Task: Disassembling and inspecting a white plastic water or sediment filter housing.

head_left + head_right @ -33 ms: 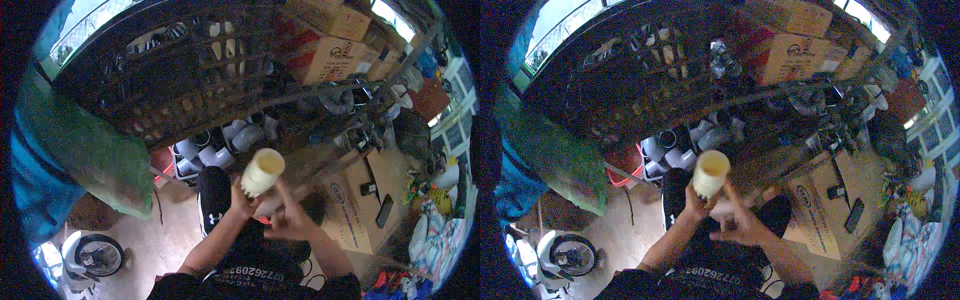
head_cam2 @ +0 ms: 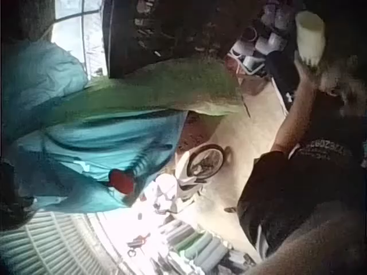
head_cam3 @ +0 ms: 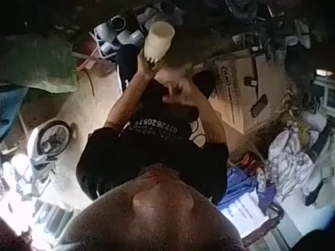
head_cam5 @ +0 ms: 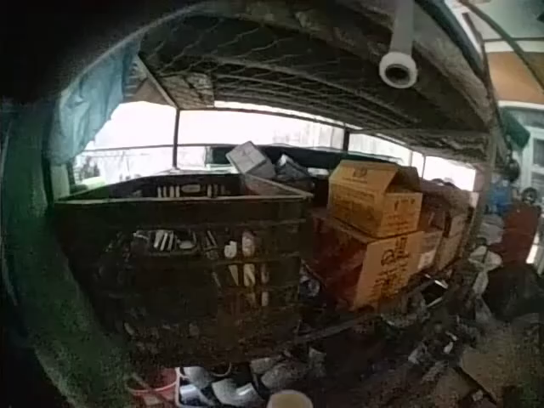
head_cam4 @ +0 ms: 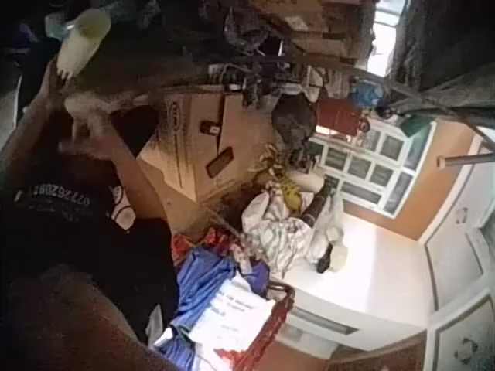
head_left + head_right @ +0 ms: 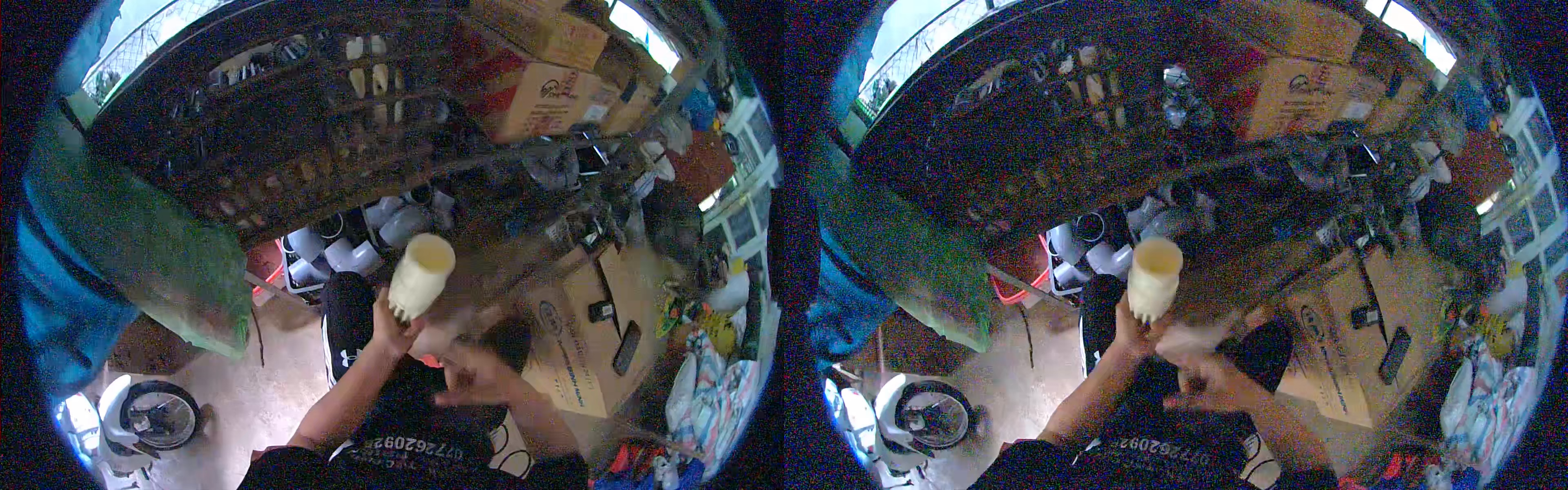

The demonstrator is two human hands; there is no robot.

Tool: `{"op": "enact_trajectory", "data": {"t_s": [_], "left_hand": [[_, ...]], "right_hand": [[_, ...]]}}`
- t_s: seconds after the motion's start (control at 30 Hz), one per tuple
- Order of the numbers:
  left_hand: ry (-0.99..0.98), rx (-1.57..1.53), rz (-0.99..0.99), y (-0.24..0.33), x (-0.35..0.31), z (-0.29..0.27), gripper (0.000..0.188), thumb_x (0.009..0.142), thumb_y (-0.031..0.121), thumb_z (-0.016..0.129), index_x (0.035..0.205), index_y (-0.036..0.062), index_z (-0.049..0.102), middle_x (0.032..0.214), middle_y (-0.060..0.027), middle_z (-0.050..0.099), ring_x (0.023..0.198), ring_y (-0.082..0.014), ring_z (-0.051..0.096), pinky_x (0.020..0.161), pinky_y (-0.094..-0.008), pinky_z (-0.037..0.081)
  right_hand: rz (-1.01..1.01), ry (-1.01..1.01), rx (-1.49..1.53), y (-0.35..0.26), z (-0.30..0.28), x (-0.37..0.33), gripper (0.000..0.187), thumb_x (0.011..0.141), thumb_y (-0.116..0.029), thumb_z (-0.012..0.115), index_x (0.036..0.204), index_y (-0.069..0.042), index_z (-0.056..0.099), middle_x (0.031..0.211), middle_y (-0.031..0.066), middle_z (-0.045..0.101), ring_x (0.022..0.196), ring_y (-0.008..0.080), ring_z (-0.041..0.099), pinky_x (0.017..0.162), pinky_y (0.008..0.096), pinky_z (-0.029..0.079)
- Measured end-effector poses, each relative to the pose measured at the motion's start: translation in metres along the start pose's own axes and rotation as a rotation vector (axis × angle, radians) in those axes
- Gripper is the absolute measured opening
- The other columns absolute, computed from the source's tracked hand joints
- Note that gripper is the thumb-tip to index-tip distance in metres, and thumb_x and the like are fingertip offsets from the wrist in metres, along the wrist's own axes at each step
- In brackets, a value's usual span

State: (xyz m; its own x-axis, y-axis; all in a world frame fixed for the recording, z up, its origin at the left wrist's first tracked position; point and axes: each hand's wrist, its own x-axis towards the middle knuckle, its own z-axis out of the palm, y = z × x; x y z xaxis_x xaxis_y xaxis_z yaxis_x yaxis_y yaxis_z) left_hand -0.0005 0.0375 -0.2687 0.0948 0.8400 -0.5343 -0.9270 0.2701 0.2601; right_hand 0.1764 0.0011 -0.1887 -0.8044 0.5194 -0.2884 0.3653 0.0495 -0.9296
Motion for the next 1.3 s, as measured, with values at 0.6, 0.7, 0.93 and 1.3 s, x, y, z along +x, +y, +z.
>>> {"op": "enact_trajectory", "data": {"t_s": [0.6,0.7,0.93,1.3], "left_hand": [[-0.118,0.02,-0.001,0.001,0.01,0.004,0.054,0.088,0.049,0.021,0.104,0.0059,0.049,0.069,-0.0105,0.054,0.037,-0.0143,0.039,0.026,-0.0204,0.025],[-0.142,0.156,0.033,-0.005,-0.009,0.012,0.054,0.088,0.049,0.021,0.106,0.0074,0.05,0.074,-0.011,0.056,0.041,-0.0149,0.044,0.026,-0.02,0.026],[-0.095,-0.012,0.08,0.002,0.004,0.009,0.049,0.089,0.045,0.022,0.101,0.0057,0.049,0.072,-0.0059,0.054,0.041,-0.0142,0.044,0.027,-0.0222,0.029],[-0.015,0.027,-0.002,-0.009,0.004,0.008,0.045,0.088,0.044,0.029,0.108,0.0099,0.049,0.087,-0.0066,0.059,0.056,-0.0143,0.054,0.033,-0.018,0.036]], "right_hand": [[-0.142,0.166,0.121,-0.022,0.005,-0.007,0.083,0.068,-0.019,0.075,0.133,-0.009,0.025,0.057,-0.0036,0.049,0.053,0.0035,0.047,0.051,0.0191,0.04],[0.018,0.524,0.275,-0.027,-0.028,0.008,0.097,0.066,-0.01,0.074,0.136,-0.007,0.007,0.06,-0.003,0.049,0.054,0.0043,0.047,0.05,0.019,0.041],[0.148,0.004,0.028,-0.018,0.02,0.0,0.09,0.065,-0.019,0.076,0.131,-0.004,0.016,0.072,0.0012,0.055,0.059,0.0059,0.052,0.054,0.0224,0.044],[-0.356,0.497,0.217,-0.006,0.014,0.038,0.1,0.068,-0.01,0.072,0.136,-0.014,-0.001,0.063,0.0026,0.054,0.056,0.0101,0.054,0.049,0.0225,0.046]]}}
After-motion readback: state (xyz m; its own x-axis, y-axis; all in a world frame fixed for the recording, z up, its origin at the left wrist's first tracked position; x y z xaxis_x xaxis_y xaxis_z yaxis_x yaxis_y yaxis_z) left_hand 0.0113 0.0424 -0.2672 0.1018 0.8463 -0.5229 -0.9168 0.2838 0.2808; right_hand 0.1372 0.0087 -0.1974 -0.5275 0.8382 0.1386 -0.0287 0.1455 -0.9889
